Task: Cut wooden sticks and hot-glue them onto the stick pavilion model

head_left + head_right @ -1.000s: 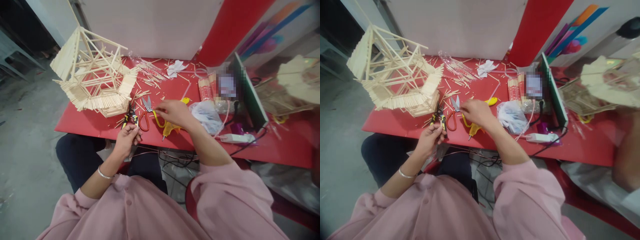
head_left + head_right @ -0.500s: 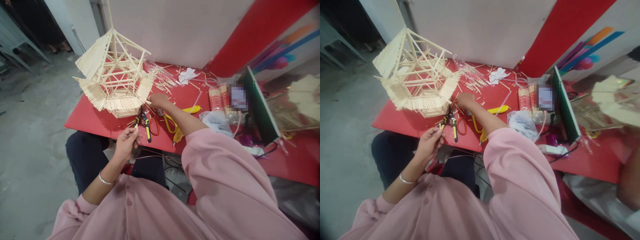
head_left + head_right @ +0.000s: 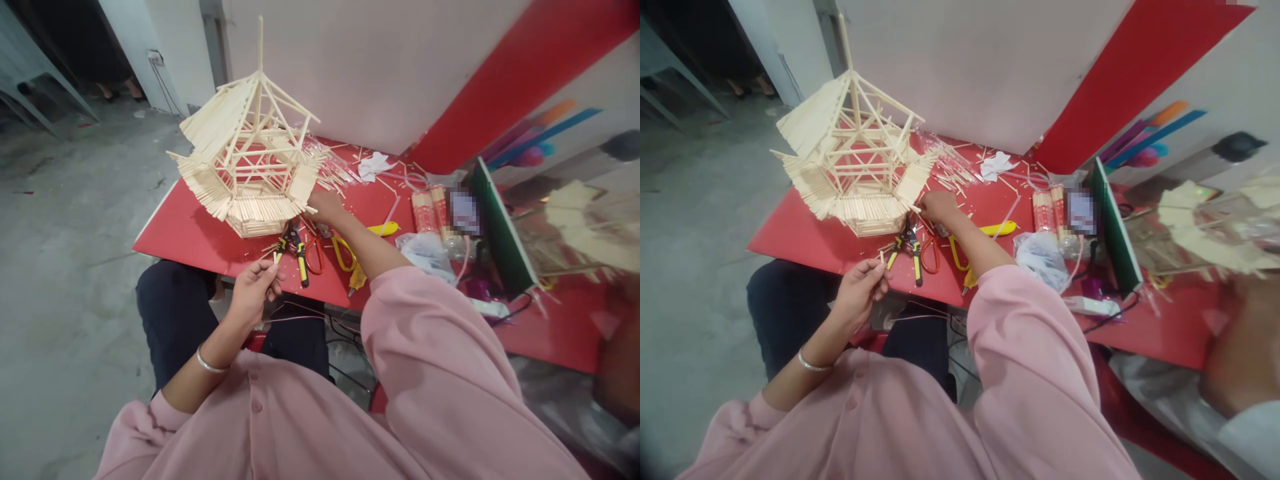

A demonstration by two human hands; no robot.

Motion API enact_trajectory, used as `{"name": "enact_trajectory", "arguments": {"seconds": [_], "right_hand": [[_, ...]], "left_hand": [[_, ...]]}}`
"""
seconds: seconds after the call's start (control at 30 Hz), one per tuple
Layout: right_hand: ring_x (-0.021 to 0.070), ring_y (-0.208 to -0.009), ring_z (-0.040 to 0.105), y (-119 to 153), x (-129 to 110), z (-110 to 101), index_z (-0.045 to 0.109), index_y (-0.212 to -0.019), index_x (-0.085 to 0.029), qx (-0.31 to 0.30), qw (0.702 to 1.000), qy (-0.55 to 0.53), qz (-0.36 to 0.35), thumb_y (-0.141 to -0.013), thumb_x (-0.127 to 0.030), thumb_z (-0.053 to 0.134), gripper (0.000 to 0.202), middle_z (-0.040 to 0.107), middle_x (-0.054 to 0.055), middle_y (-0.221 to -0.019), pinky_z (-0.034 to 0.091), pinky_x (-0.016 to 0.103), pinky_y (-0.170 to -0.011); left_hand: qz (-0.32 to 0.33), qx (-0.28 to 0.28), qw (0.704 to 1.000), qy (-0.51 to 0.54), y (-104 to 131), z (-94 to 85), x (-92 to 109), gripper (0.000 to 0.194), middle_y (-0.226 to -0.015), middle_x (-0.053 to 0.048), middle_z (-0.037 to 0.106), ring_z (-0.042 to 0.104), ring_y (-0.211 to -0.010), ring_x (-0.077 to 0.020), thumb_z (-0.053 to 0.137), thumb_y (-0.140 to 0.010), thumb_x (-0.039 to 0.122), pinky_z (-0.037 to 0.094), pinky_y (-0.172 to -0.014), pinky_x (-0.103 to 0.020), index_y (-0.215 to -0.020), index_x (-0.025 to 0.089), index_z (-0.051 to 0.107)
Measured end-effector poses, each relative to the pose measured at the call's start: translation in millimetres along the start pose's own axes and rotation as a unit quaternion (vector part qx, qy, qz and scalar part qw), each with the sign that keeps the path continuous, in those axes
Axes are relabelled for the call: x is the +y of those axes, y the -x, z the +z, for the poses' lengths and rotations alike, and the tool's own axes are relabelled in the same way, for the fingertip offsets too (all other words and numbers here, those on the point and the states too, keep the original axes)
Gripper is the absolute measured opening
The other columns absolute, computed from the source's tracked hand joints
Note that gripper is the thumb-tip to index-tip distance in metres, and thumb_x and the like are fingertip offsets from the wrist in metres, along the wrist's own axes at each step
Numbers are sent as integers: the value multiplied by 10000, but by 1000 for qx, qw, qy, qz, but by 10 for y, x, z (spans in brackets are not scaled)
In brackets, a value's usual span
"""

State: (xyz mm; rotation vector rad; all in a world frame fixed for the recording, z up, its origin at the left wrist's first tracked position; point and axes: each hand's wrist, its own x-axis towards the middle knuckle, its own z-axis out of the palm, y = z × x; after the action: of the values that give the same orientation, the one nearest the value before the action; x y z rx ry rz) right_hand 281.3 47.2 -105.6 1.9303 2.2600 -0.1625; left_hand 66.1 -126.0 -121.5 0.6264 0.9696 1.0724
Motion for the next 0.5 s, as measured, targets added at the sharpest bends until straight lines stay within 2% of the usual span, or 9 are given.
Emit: {"name": "enact_trajectory", "arguments": {"seconds": [0.17, 0.3, 0.4, 0.47, 0.5], "right_hand": [[354, -1059, 622, -96, -31, -15, 729, -1054, -125, -15, 1000, 0, -13, -768, -298, 664, 341, 707, 205, -1145, 453, 386, -826], [300, -997, 642, -6, 61, -65, 724, -1022, -129, 6, 999, -43, -19, -795, -268, 618, 287, 726, 165, -1082, 450, 345, -800], [219, -894, 652, 222, 175, -105, 700, -1071, -118, 35, 995, -88, -14, -868, -272, 514, 315, 735, 121, -1017, 457, 298, -758], [172, -791, 641, 484, 214, -114, 689, -1084, -122, 51, 985, -165, -13, -896, -311, 477, 341, 734, 86, -949, 466, 275, -705], [158, -728, 625, 647, 206, -111, 696, -1051, -126, 59, 967, -246, -13, -886, -349, 505, 336, 727, 72, -895, 467, 270, -665]], "left_hand": [[8, 13, 1000, 15, 22, -38, 65, 370, -662, -14, 683, 540, -457, -60, 848, -640, 409, 353, -377, -151, -763, 144, 621], [-22, -1, 998, 51, 25, -42, 120, 355, -664, -12, 677, 538, -463, -57, 858, -631, 366, 345, -379, -147, -769, 140, 622], [-60, -20, 994, 86, 11, -72, 153, 321, -668, -12, 670, 527, -467, -47, 857, -646, 316, 331, -381, -137, -771, 133, 625], [-86, -35, 990, 108, 0, -99, 164, 303, -682, -14, 673, 528, -473, -42, 857, -650, 286, 327, -382, -129, -778, 128, 632], [-97, -39, 988, 115, -4, -108, 165, 303, -688, -15, 676, 530, -474, -42, 861, -643, 275, 323, -379, -126, -786, 128, 637]]}}
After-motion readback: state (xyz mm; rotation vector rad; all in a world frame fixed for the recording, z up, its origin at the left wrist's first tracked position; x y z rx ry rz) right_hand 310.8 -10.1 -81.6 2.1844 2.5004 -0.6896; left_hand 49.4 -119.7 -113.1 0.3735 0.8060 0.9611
